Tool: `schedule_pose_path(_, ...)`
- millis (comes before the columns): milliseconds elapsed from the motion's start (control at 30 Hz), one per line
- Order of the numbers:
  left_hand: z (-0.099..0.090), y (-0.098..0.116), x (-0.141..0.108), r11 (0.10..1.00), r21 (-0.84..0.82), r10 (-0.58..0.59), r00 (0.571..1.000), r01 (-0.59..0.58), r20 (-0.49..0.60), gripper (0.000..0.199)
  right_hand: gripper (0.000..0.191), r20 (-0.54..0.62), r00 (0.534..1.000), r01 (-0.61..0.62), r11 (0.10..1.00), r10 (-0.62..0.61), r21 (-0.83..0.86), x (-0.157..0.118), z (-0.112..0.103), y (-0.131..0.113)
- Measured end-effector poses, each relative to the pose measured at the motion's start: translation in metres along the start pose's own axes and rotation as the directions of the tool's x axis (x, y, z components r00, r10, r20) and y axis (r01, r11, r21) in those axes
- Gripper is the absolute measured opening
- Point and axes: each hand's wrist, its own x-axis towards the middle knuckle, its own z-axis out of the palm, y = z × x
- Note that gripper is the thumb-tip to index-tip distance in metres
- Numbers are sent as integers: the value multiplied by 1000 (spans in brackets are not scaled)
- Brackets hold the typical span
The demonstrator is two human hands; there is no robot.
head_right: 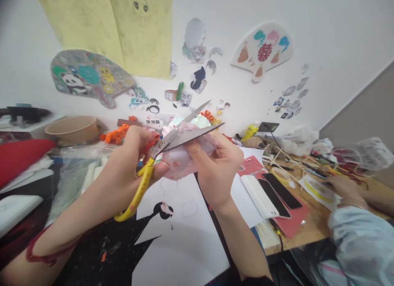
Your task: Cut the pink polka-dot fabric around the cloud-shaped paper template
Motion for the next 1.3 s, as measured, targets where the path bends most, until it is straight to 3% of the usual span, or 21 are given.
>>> schedule_pose_path(300,-2,-2,0,997,-66,-37,999,40,37,39,13,108,994,-42,996,33,78,2,0,0)
schedule_pose_path(400,-3,-5,0,978,-205,-41,999,46,26,41,10,98,994,-58,995,50,83,1,0,-3)
schedule_pose_path(467,-4,-5,0,937,-346,-47,999,42,-5,39,7,153,986,-72,994,60,76,0,0,-7)
schedule_pose_path(633,-4,-3,2,816,-577,-89,992,20,-91,44,10,370,919,-127,991,134,-41,-5,-3,-13)
schedule_pose_path(900,-6,-6,7,805,-593,-88,985,-15,-146,44,17,444,834,-368,930,328,5,-6,-1,-5)
schedule_pose_path(1033,-6,-5,9,784,-619,-87,981,-38,-171,38,20,434,828,-399,917,356,9,-6,0,-4)
schedule_pose_path(1133,-6,-4,8,765,-644,-103,989,8,-111,37,20,445,826,-411,910,347,53,-6,0,-3)
schedule_pose_path(1300,-6,-4,3,759,-651,-91,994,27,-64,48,18,355,908,-266,960,221,83,-5,2,-4)
